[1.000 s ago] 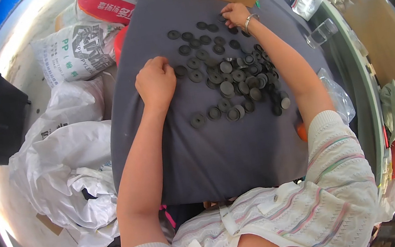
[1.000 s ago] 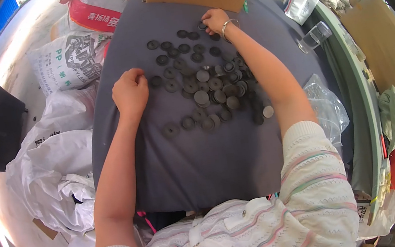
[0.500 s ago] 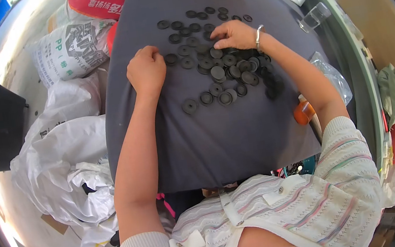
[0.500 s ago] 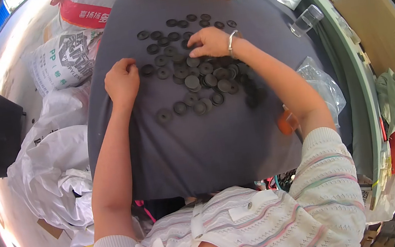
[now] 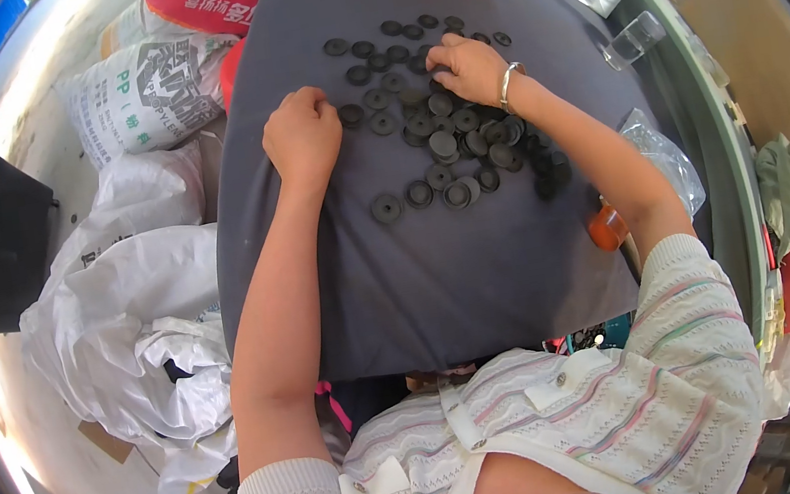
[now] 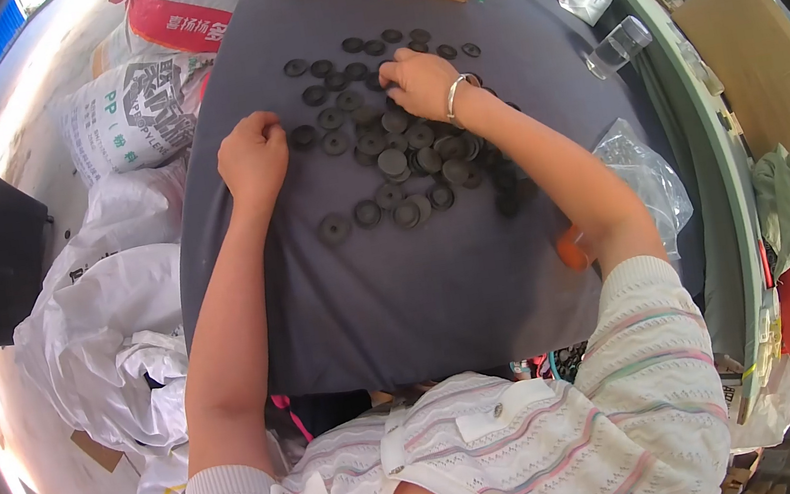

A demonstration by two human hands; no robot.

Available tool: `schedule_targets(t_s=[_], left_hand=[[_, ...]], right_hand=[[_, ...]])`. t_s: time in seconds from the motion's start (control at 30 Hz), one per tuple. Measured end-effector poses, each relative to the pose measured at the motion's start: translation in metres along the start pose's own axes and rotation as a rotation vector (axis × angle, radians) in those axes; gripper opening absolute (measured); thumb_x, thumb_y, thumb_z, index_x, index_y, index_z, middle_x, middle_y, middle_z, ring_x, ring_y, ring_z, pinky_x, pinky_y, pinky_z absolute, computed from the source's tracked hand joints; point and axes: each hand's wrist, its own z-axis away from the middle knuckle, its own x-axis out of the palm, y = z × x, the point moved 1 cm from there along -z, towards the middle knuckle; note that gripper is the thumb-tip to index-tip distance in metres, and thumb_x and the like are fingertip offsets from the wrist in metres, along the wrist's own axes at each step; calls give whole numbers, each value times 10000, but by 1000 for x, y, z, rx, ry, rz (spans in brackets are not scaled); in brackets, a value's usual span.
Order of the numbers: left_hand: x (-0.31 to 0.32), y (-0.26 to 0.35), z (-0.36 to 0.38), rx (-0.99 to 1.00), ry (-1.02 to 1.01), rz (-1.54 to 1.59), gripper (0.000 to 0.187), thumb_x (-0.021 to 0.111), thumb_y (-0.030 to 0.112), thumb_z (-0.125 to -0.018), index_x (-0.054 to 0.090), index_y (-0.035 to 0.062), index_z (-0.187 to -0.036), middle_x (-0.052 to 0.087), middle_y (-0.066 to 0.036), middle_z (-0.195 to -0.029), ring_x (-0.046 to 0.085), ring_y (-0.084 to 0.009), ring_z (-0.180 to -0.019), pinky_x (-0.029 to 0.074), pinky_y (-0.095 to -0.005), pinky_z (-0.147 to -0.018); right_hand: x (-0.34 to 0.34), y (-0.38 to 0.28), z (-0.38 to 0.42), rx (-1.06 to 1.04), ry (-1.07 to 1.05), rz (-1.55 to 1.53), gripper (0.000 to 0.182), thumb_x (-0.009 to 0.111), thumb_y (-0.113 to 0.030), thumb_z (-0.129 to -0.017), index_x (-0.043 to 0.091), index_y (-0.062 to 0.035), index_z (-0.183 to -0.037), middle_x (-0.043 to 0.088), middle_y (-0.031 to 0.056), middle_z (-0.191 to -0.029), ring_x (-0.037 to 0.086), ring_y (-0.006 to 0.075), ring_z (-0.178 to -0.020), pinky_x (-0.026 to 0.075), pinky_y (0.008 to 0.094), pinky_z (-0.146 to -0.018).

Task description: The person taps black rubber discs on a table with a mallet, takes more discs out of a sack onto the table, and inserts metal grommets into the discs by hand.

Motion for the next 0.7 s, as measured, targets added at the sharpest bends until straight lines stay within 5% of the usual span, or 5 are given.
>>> schedule_targets(t_s=[0.3, 0.43, 0.47, 0.6, 0.7], left_hand=[[0, 1, 1, 0, 14, 42, 182, 563, 142, -807, 706, 67, -891, 690, -113, -894, 655, -314, -838, 506, -404, -761], [-2, 2, 0, -59, -1, 89, 181, 550, 114, -807, 698, 42, -884, 686, -128, -917, 650, -327, -854, 504, -421, -772], [-2, 0, 1, -58, 24, 121, 186, 546, 105, -807, 694, 35, -896, 683, -135, -926, 649, -330, -858, 502, -424, -778], [2, -9, -3, -42, 131, 175, 211, 529, 68, -802, 677, 11, -941, 672, -164, -951, 643, -345, -875, 497, -431, -797], [3, -12, -4, -29, 180, 169, 225, 522, 50, -795, 668, 5, -960, 665, -174, -949, 636, -356, -883, 493, -434, -801]], right_hand=[[17, -33, -14, -73, -85, 60, 253, 616, -238, -867, 653, -54, -1037, 657, 159, -968, 616, 346, -952, 490, 435, -831], [12, -33, -26, -77, 118, -196, 204, 600, -170, -864, 668, -25, -989, 682, 156, -942, 623, 370, -926, 486, 438, -831], [11, -39, -32, -120, 180, -300, 194, 609, -130, -852, 657, -14, -1000, 668, 111, -832, 635, 253, -724, 513, 327, -692], [14, -72, -66, 55, -50, -764, 177, 616, -145, -884, 662, -8, -988, 639, 21, -780, 586, 103, -683, 503, 265, -621], [35, -74, -89, -39, -74, -656, 188, 610, -138, -873, 664, -18, -1007, 650, 54, -789, 595, 138, -689, 509, 288, -651]])
